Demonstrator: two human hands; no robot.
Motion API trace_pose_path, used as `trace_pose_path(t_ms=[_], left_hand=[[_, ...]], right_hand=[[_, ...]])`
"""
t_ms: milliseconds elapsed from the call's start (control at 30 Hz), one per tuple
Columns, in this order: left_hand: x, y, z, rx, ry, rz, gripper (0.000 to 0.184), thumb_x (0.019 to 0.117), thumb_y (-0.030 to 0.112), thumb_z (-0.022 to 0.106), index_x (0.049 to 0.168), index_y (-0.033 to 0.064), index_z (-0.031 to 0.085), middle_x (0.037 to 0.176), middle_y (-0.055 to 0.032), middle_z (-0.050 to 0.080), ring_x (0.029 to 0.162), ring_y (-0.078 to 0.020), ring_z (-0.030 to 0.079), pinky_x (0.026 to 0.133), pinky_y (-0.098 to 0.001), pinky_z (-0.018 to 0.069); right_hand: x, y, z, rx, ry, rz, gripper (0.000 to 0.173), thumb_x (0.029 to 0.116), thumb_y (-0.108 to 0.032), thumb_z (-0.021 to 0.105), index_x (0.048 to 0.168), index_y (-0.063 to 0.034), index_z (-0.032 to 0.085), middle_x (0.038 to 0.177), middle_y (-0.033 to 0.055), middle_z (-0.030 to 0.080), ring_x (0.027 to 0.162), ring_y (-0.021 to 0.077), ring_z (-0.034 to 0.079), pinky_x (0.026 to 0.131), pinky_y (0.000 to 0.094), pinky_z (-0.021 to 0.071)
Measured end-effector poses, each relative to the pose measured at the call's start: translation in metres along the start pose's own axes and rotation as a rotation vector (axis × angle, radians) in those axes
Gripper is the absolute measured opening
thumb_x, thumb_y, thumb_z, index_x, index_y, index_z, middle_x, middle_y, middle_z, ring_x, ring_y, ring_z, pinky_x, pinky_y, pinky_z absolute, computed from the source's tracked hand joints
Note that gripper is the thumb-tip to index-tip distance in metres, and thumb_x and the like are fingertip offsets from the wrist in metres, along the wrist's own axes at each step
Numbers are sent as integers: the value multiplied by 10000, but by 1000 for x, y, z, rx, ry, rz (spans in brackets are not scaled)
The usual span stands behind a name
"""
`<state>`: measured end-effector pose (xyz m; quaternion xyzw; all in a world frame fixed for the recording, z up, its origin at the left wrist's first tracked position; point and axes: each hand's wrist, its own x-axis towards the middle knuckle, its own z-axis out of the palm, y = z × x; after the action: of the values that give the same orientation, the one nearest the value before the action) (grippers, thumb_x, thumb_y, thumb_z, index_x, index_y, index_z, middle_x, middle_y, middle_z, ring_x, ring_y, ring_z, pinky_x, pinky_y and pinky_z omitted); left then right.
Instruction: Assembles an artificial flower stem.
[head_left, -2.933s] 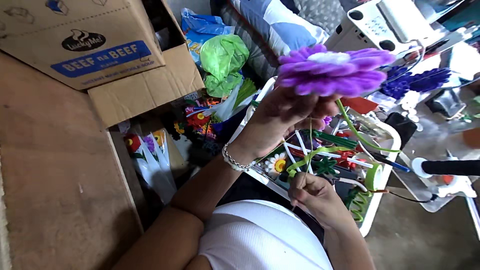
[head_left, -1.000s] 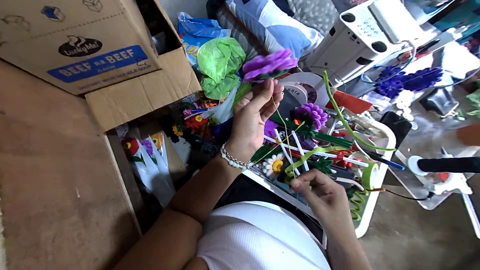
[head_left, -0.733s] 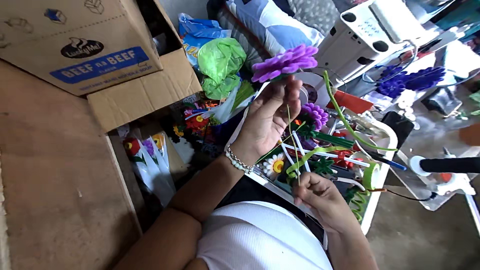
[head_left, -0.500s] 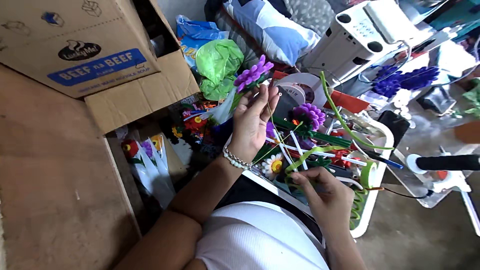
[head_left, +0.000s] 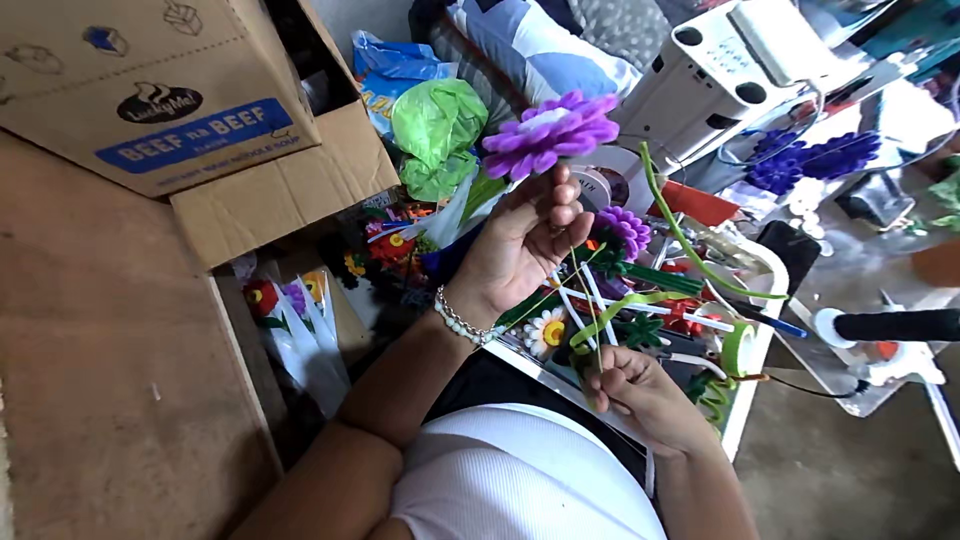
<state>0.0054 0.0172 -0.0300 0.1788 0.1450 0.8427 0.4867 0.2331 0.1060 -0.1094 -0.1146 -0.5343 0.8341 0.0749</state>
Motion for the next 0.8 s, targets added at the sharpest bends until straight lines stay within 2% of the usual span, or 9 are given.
trace_pose_path(t_ms=[100, 167, 267, 333, 400, 500, 600, 700, 800], left_hand=[[0, -7, 9, 439, 168, 180, 197, 1087, 105, 440, 1050, 122, 633, 903, 12, 674, 765, -51, 683, 711, -211, 601], [2, -14, 7, 599, 299, 310, 154, 1077, 115, 497, 1116, 87, 643, 1006, -8, 703, 833, -67, 709, 726, -246, 620], [2, -20, 4, 639, 458, 410, 142, 1058, 155, 559, 1164, 124, 648, 1058, 27, 678, 860, -31, 680, 738, -220, 600], [0, -25, 4, 618, 502, 496, 107, 1027, 131, 615, 1121, 124, 666, 1006, 40, 687, 837, -25, 686, 748, -224, 610], [-2, -28, 5, 594, 455, 566, 89, 996, 61, 642, 1050, 125, 674, 984, 44, 711, 839, -23, 697, 768, -230, 613], [-4, -23, 12, 583, 398, 561, 93, 981, 34, 655, 1022, 109, 693, 956, 32, 732, 812, -18, 701, 747, -197, 601], [-6, -10, 18, 595, 388, 432, 97, 1032, 131, 602, 1060, 125, 695, 936, 47, 700, 789, 5, 671, 720, -158, 577], [-12, 3, 16, 633, 331, 391, 160, 1071, 172, 525, 1061, 168, 685, 956, 75, 702, 804, 26, 663, 711, -135, 562], [-15, 14, 11, 456, 104, 282, 224, 1073, 174, 472, 1022, 211, 686, 896, 93, 659, 811, -13, 634, 748, -175, 538]], right_hand=[[-1, 6, 8, -348, 274, -145, 133, 921, -351, 753, 891, -227, 712, 768, -94, 717, 660, -17, 658, 616, 141, 548], [0, 6, 14, -655, 439, -278, 148, 932, -322, 729, 903, -183, 685, 805, -96, 727, 702, 2, 685, 640, 168, 575], [-1, 1, 20, -949, 567, -407, 222, 939, -338, 718, 889, -123, 699, 816, -84, 726, 716, -40, 661, 649, 143, 546], [-2, 0, 25, -1041, 612, -426, 258, 937, -349, 718, 872, -100, 706, 798, -65, 717, 691, -57, 628, 629, 134, 515], [-2, 0, 28, -1083, 638, -434, 281, 927, -364, 733, 859, -93, 711, 776, -57, 703, 664, -72, 599, 602, 120, 489], [-3, -1, 27, -1077, 641, -434, 298, 913, -386, 742, 859, -95, 704, 748, -68, 681, 614, -80, 564, 548, 109, 459], [-7, -6, 23, -945, 549, -398, 244, 936, -374, 719, 888, -135, 707, 791, -98, 704, 626, -68, 600, 556, 117, 504], [-9, -12, 20, -679, 394, -290, 168, 937, -369, 721, 908, -204, 707, 821, -113, 730, 679, -26, 659, 595, 144, 547], [-8, -14, 18, -344, 155, -123, 158, 935, -400, 726, 912, -244, 719, 805, -122, 741, 698, -37, 675, 632, 145, 558]])
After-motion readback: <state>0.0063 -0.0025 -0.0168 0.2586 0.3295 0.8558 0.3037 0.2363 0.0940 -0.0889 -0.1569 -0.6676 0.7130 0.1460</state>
